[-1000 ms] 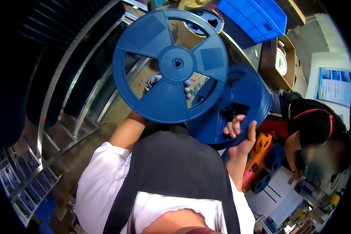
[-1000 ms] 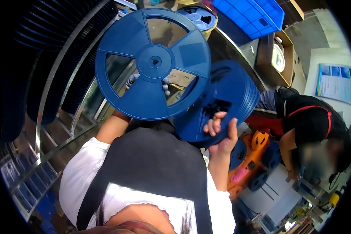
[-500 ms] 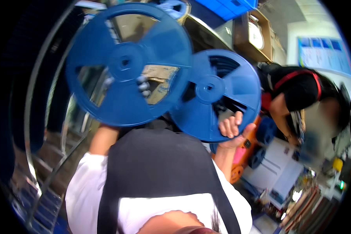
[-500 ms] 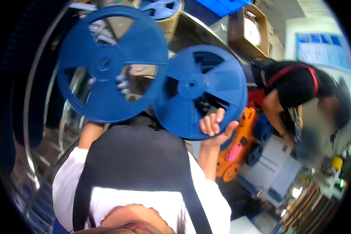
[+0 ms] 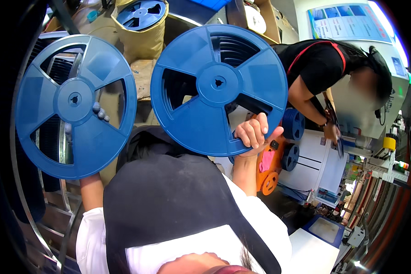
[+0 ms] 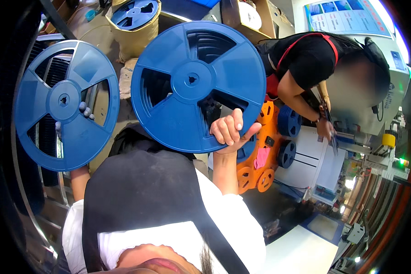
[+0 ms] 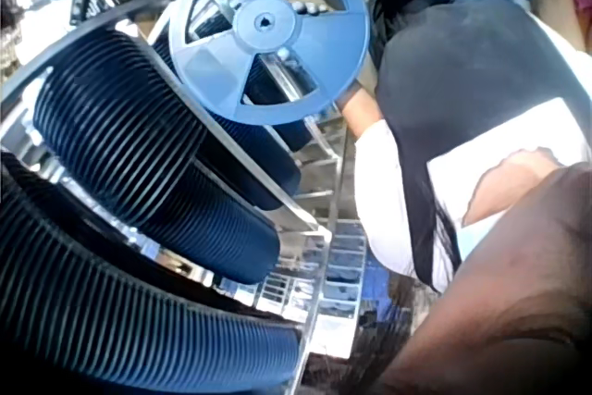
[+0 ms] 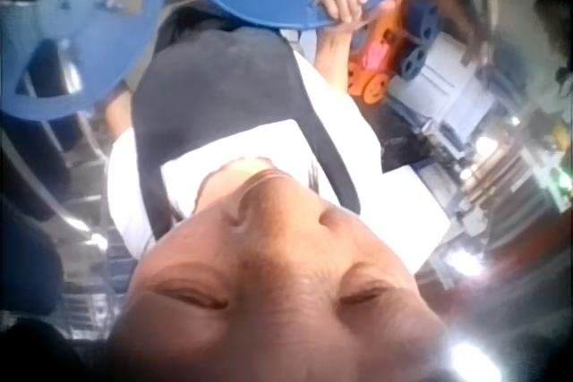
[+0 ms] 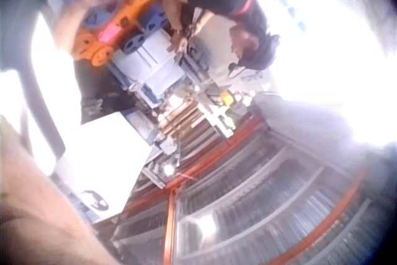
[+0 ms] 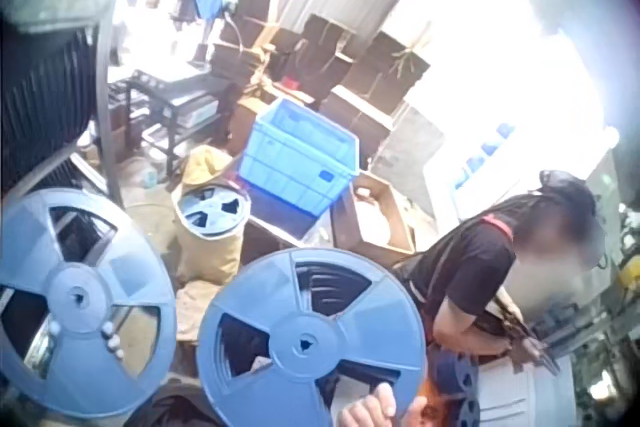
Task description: The person repeatedly picks up blue circular plastic parts from a table and stacks them onto a metal rack. The person handles the parts one by one, placing them into a vertical stack on the rack.
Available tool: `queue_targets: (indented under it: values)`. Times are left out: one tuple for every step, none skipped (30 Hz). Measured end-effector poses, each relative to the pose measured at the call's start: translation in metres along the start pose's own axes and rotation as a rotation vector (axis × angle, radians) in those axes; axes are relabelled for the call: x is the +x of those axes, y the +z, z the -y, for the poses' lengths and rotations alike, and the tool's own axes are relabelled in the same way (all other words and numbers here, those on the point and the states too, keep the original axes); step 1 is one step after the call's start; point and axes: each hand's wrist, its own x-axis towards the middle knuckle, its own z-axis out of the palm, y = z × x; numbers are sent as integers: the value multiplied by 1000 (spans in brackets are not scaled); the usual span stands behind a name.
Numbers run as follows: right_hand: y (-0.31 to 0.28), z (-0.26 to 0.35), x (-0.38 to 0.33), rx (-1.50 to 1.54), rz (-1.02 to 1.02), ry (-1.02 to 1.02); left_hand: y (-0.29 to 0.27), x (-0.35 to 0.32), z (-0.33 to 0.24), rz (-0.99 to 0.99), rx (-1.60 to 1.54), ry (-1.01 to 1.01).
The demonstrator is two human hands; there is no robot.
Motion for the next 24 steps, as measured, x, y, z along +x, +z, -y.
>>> queue_targets:
  values:
    - [3, 0, 1, -9, -15, -1, 7, 0, 5, -55, 15, 1]
    - [5, -1, 3, -14, -22, 4, 15, 0, 8, -120, 33, 8]
    - [8, -1, 5, -19, -29, 9, 18, 2, 13, -108, 43, 17]
    - [11, -1, 6, -24, -36, 14, 22, 4, 17, -156, 44, -10]
    - [12, -1, 5, -36, -48, 7, 21, 5, 23, -201, 44, -44]
    - [15, -3, 5, -53, -57, 10, 30, 5, 25, -260, 52, -70]
    - [19, -2, 6, -71, -67, 13, 44, 8, 27, -260, 63, -114]
    - [19, -4, 6, -85, -72, 16, 47, 10, 31, -339, 163, -145]
    - [18, -5, 7, -76, -41, 29, 46, 14, 36, -420, 264, -174]
    - [19, -8, 8, -115, -50, 67, 41, 18, 40, -503, 366, -203]
    - [26, -9, 14, -160, -57, 111, 21, 22, 57, -486, 502, -176]
    - [25, -12, 17, -204, -56, 148, 25, 30, 67, -471, 630, -132]
    - [31, -19, 20, -271, -50, 179, 31, 41, 78, -449, 740, -99]
    - [32, -30, 22, -321, -49, 206, 28, 49, 89, -400, 755, -171]
    - [34, -38, 23, -362, -51, 234, 25, 57, 100, -349, 768, -247]
    - [37, -45, 24, -396, -50, 268, 14, 62, 109, -278, 704, -329]
    - [39, -52, 22, -421, -82, 293, 50, 68, 120, -275, 737, -340]
    - [47, -61, 21, -476, -150, 324, 47, 73, 133, -189, 887, -276]
    - [52, -69, 17, -534, -231, 375, 43, 77, 146, -116, 1034, -198]
    - [54, -74, 14, -587, -310, 418, 52, 77, 148, -140, 876, -235]
    - [61, -74, 20, -650, -305, 479, 68, 79, 148, -169, 711, -269]
    - [61, -73, 22, -676, -260, 506, 85, 77, 139, -237, 420, -384]
    - [66, -75, 24, -702, -305, 510, 82, 75, 136, -243, 341, -427]
    - [74, -77, 27, -728, -351, 515, 78, 74, 134, -249, 265, -468]
